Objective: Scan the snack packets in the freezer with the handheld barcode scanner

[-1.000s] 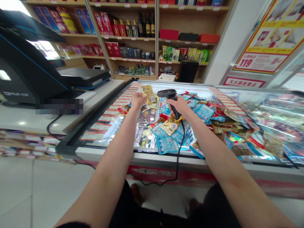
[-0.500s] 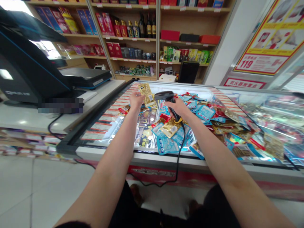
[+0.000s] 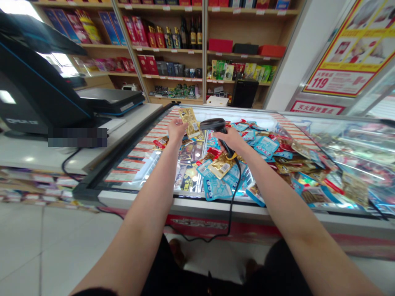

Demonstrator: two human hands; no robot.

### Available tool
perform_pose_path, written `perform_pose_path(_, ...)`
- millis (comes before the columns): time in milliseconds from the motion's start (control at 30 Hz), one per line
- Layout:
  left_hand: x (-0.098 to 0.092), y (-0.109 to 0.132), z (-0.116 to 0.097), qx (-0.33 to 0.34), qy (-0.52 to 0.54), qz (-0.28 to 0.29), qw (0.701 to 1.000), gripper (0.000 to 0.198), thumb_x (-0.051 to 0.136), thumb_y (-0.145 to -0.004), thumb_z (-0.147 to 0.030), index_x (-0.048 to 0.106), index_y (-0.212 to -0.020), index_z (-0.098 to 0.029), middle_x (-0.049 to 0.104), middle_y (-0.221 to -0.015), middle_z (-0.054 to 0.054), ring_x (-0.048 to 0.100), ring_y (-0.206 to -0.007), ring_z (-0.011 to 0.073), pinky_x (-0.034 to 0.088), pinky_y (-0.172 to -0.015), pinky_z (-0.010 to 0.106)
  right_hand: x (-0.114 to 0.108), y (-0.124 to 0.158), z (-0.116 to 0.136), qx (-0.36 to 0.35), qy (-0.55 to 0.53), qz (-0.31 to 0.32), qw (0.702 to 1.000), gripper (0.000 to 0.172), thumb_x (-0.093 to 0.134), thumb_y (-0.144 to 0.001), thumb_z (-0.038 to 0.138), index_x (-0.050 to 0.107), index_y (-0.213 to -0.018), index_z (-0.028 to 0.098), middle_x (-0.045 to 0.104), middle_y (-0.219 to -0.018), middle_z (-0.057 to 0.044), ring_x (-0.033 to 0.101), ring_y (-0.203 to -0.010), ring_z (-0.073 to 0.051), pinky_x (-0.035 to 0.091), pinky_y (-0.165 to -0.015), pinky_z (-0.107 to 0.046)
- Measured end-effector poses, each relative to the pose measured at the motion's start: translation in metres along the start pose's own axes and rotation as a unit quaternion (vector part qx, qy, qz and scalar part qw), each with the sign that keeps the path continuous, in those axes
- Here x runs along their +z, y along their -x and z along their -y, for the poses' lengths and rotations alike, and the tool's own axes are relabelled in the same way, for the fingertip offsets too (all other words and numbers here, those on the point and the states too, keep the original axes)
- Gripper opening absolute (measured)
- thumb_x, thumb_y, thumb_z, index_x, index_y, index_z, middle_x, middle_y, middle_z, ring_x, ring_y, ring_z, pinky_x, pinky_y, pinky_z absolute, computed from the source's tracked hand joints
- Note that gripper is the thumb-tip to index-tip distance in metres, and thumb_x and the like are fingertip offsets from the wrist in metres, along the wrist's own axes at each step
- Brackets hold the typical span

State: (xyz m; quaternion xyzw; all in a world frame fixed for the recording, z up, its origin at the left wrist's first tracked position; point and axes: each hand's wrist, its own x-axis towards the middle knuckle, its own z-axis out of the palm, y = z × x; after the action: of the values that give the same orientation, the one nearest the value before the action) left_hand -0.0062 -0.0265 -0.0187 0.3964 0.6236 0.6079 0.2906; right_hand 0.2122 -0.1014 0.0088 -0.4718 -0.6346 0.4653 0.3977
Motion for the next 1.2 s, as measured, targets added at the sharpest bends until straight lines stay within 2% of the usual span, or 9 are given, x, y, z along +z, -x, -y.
perform_pose_path(400,-0.002,-0.006,0.004,0.004,0.012,0.006,1.0,0.019,0.069,-0.069,-0.016,0.059,-0.085,-0.02,0.072,-0.083,0.002,0.072,-0.086,0.0188,0.057,-0.073,0.026,-0.001,-0.004,-0.004,-0.003,-0.016,0.005,1.0,0.03,0.07,-0.091,0.024,0.053,-0.067,0.021,0.058,-0.05,0.002,0.05,-0.037,-0.012,0.041,-0.034,-0.022)
perform_pose_path(733,-0.001,-0.009,0.006,0.01,0.012,-0.002,1.0,0.02,0.07,-0.067,-0.017,0.06,-0.084,-0.02,0.072,-0.082,0.003,0.073,-0.088,0.0215,0.056,-0.073,0.027,-0.002,-0.004,-0.005,-0.013,-0.01,0.011,1.0,0.03,0.066,-0.093,0.023,0.053,-0.066,0.021,0.058,-0.05,0.002,0.051,-0.037,-0.012,0.042,-0.035,-0.022)
perform_pose_path(933,-0.001,-0.004,0.002,0.014,0.035,-0.012,0.999,0.019,0.072,-0.065,-0.016,0.059,-0.078,-0.02,0.069,-0.073,0.002,0.072,-0.08,0.0214,0.053,-0.071,0.027,-0.002,-0.005,-0.005,-0.012,-0.002,0.014,1.0,0.031,0.067,-0.093,0.023,0.052,-0.066,0.02,0.057,-0.049,0.002,0.051,-0.037,-0.012,0.041,-0.035,-0.023)
perform_pose_path(1200,-0.001,-0.007,0.003,0.024,0.034,-0.026,0.999,0.019,0.073,-0.064,-0.014,0.061,-0.077,-0.02,0.067,-0.072,0.001,0.068,-0.075,0.0188,0.051,-0.07,0.026,-0.003,-0.007,-0.007,-0.011,-0.001,0.014,1.0,0.029,0.066,-0.094,0.024,0.054,-0.067,0.02,0.057,-0.05,0.002,0.053,-0.038,-0.012,0.042,-0.035,-0.022)
